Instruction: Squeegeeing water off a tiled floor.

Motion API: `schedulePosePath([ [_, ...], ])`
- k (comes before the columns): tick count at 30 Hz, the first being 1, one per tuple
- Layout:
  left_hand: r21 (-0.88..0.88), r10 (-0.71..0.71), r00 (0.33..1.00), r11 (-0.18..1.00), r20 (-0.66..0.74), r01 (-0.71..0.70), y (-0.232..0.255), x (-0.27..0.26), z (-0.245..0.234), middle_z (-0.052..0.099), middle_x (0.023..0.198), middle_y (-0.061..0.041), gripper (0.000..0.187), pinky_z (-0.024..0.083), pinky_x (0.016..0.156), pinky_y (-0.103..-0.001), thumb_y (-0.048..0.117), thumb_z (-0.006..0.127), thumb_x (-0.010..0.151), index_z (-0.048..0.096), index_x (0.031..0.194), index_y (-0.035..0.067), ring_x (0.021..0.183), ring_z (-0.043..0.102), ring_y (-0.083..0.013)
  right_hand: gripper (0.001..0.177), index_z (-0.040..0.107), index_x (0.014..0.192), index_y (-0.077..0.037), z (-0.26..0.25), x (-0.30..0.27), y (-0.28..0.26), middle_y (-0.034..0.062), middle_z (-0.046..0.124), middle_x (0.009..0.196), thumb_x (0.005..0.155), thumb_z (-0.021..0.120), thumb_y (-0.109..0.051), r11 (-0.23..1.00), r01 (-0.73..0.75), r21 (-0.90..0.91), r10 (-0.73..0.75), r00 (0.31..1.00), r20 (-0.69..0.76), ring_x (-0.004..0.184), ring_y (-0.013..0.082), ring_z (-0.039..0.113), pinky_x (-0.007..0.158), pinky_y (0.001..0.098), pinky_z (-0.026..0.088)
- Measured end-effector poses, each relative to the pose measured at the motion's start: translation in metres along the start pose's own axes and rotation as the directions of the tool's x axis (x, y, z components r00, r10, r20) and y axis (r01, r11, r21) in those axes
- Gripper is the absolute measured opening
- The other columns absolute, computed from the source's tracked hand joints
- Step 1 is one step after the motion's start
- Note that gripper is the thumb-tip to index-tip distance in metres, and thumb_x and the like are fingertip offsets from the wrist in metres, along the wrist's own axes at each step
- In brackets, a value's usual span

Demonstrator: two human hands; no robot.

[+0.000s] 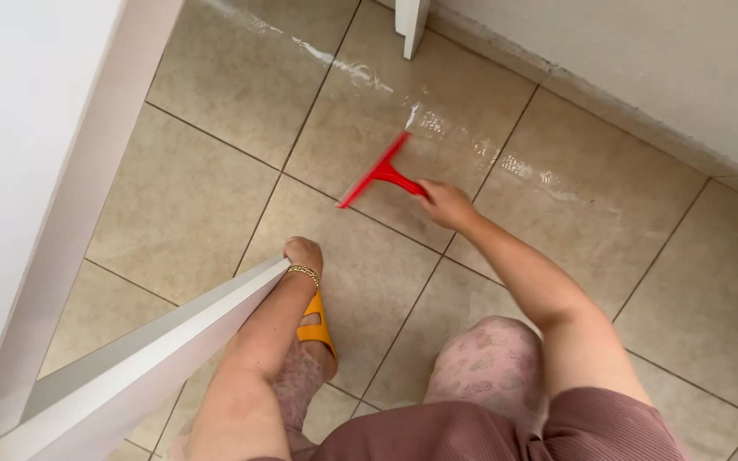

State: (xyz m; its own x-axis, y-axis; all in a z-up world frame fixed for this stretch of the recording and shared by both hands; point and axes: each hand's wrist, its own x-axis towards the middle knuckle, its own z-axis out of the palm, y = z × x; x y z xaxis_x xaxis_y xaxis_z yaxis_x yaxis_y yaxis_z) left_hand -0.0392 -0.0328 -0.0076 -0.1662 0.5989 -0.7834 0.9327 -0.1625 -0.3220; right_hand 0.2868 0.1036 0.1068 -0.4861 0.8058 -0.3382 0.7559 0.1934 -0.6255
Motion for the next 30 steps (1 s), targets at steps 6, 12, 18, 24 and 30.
schedulePosePath([
  [6,0.084,0.022,0.999,0.996,0.039,-0.025,-0.009,-0.016,-0.018,0.073,0.120,-0.006,0.027,0.058,0.071,-0.040,0.026,0.067,0.095,0.077,0.119,0.015,0.110,0.069,-0.0259,0.039,0.065,0.131,-0.015,-0.038,-0.104,0.090,0.0168,0.074,0.105,0.098,0.064,-0.036,0.952,-0.305,0.038,0.306,0.950,-0.061,0.094,0.0364,0.070,0.082,0.0457,0.054],
  [12,0.128,0.040,0.999,0.991,0.025,-0.043,-0.025,-0.008,0.011,0.075,0.117,0.001,0.025,0.055,0.069,-0.035,0.025,0.061,0.099,0.078,0.118,0.019,0.109,0.071,-0.0213,0.042,0.066,0.132,-0.010,-0.058,-0.157,0.106,0.0188,0.074,0.104,0.099,0.065,-0.036,0.876,-0.445,0.187,0.471,0.873,-0.129,0.092,0.0320,0.072,0.082,0.0415,0.055],
  [18,0.112,0.005,1.000,0.994,0.000,-0.005,-0.052,-0.013,0.033,0.074,0.118,0.002,0.026,0.056,0.071,-0.034,0.024,0.058,0.100,0.078,0.117,0.021,0.110,0.070,-0.0199,0.042,0.065,0.134,-0.012,-0.079,-0.163,0.075,0.0134,0.073,0.090,0.099,0.062,-0.035,0.811,-0.545,0.214,0.566,0.823,-0.050,0.076,0.0238,0.066,0.072,0.0401,0.052],
  [24,0.064,0.002,1.000,0.998,0.013,-0.003,-0.089,-0.031,0.062,0.076,0.119,0.000,0.024,0.058,0.077,-0.032,0.022,0.059,0.102,0.079,0.115,0.020,0.113,0.071,-0.0203,0.041,0.065,0.135,-0.014,-0.086,-0.152,0.042,0.0111,0.066,0.081,0.101,0.062,-0.035,0.761,-0.585,0.281,0.601,0.798,0.035,0.063,0.0191,0.057,0.061,0.0380,0.049],
  [30,0.157,0.063,0.996,0.986,-0.070,-0.052,-0.128,-0.058,0.102,0.072,0.121,-0.005,0.025,0.058,0.078,-0.032,0.023,0.059,0.099,0.077,0.115,0.016,0.111,0.069,-0.0222,0.039,0.067,0.131,-0.012,-0.088,-0.139,0.032,0.0046,0.065,0.076,0.099,0.062,-0.033,0.827,-0.502,0.253,0.516,0.857,0.015,0.061,0.0146,0.057,0.059,0.0349,0.048],
])
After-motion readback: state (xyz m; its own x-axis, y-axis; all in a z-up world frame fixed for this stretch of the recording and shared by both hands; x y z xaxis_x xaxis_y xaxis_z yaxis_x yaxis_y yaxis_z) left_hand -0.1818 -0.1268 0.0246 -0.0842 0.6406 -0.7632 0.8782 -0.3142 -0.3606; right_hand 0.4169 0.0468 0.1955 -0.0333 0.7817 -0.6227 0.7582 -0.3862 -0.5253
